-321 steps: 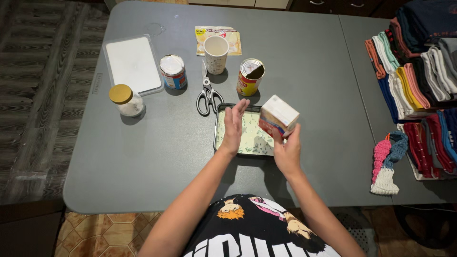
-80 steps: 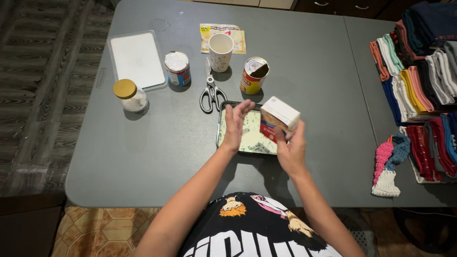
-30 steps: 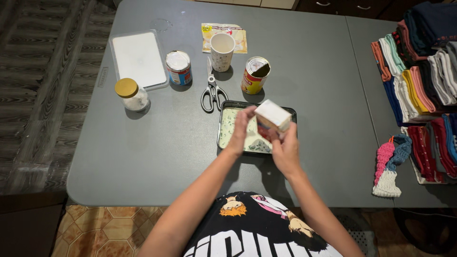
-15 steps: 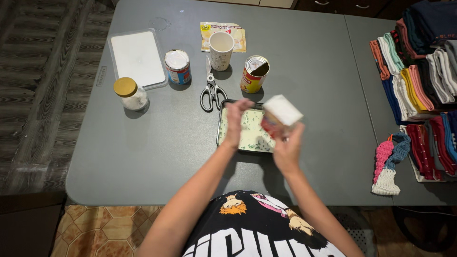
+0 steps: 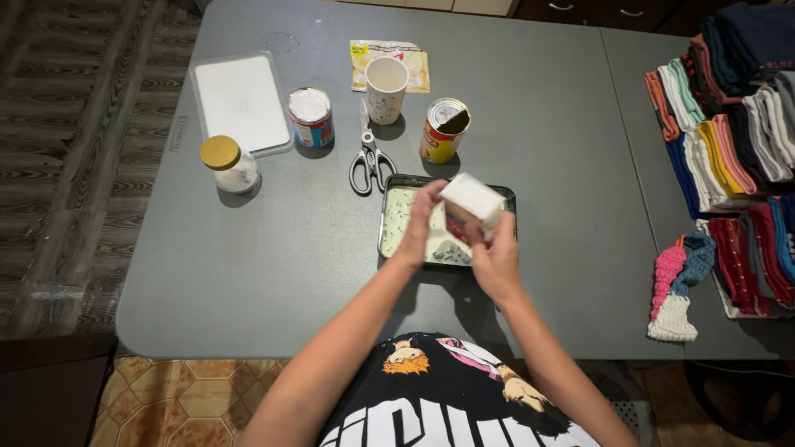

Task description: The person mixes contents in a tray by hand using a spoon, adding condensed milk and cream from cans.

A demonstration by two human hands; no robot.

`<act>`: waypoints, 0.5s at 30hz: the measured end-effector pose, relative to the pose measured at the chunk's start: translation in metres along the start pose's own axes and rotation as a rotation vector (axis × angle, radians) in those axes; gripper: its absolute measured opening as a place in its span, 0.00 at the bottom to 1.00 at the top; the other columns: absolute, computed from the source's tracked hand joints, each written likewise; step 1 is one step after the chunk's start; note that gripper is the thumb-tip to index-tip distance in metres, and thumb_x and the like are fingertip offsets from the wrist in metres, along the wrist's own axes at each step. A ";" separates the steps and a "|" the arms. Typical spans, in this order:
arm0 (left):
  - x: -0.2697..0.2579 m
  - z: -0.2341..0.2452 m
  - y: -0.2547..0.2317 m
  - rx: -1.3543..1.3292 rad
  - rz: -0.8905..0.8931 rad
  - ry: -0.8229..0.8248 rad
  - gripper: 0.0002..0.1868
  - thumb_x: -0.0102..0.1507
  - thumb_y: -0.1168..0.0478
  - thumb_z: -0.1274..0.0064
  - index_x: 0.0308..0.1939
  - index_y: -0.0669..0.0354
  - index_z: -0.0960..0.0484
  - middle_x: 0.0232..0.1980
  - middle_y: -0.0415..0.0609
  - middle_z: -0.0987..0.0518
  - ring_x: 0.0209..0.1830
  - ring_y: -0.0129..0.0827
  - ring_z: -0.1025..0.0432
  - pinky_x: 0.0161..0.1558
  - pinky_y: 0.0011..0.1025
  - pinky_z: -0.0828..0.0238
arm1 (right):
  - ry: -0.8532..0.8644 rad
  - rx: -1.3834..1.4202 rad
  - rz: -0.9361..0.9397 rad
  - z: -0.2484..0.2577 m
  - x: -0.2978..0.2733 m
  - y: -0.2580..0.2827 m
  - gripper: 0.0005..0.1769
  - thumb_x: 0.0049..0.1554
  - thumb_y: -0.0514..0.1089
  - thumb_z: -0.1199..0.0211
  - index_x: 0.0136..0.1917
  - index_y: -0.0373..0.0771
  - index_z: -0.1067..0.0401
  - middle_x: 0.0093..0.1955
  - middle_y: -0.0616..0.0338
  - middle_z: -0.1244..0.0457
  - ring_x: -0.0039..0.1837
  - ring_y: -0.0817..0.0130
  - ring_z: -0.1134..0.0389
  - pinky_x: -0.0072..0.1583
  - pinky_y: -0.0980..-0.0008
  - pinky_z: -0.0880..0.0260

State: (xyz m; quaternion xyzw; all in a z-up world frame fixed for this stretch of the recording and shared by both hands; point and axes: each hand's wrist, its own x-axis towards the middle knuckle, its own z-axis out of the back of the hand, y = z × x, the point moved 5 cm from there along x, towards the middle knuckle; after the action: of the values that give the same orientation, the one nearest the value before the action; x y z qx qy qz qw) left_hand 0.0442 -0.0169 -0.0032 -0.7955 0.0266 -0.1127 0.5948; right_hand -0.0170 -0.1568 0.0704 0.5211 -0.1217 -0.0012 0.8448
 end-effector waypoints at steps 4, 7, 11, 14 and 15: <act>0.008 0.008 -0.005 -0.381 0.043 -0.076 0.46 0.70 0.27 0.81 0.74 0.62 0.40 0.71 0.59 0.31 0.75 0.41 0.39 0.76 0.37 0.47 | -0.122 0.393 0.089 0.003 -0.002 0.000 0.19 0.68 0.44 0.42 0.64 0.35 0.46 0.60 0.49 0.33 0.60 0.66 0.26 0.60 0.65 0.24; -0.001 -0.017 -0.009 -0.246 0.106 0.045 0.46 0.69 0.28 0.77 0.75 0.62 0.41 0.71 0.57 0.32 0.74 0.44 0.41 0.74 0.39 0.49 | 0.001 0.079 0.198 -0.009 -0.001 0.001 0.21 0.66 0.40 0.42 0.67 0.31 0.45 0.61 0.45 0.34 0.60 0.63 0.31 0.58 0.62 0.29; 0.005 -0.008 -0.024 -0.168 0.178 0.026 0.53 0.63 0.23 0.85 0.76 0.60 0.44 0.75 0.56 0.35 0.79 0.44 0.46 0.72 0.45 0.51 | -0.034 0.163 -0.051 0.002 0.004 -0.038 0.18 0.67 0.41 0.43 0.65 0.33 0.44 0.59 0.47 0.34 0.56 0.68 0.29 0.56 0.64 0.27; 0.004 0.022 -0.038 -0.081 0.215 -0.058 0.56 0.59 0.22 0.91 0.76 0.58 0.44 0.77 0.54 0.37 0.80 0.42 0.48 0.68 0.54 0.50 | -0.189 0.439 -0.095 0.015 0.013 -0.066 0.18 0.70 0.41 0.45 0.68 0.33 0.44 0.64 0.47 0.36 0.61 0.67 0.31 0.62 0.63 0.28; 0.004 0.030 -0.040 -0.057 0.220 -0.099 0.57 0.58 0.22 0.92 0.76 0.58 0.45 0.79 0.54 0.39 0.80 0.43 0.48 0.68 0.56 0.53 | -0.252 0.477 -0.086 0.022 0.014 -0.071 0.20 0.70 0.41 0.46 0.71 0.33 0.44 0.68 0.48 0.36 0.66 0.66 0.33 0.67 0.63 0.31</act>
State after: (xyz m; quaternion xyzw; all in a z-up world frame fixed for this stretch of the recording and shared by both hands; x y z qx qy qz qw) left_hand 0.0512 0.0222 0.0273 -0.8090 0.0875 -0.0068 0.5812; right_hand 0.0009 -0.2105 0.0201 0.7056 -0.2007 -0.0732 0.6756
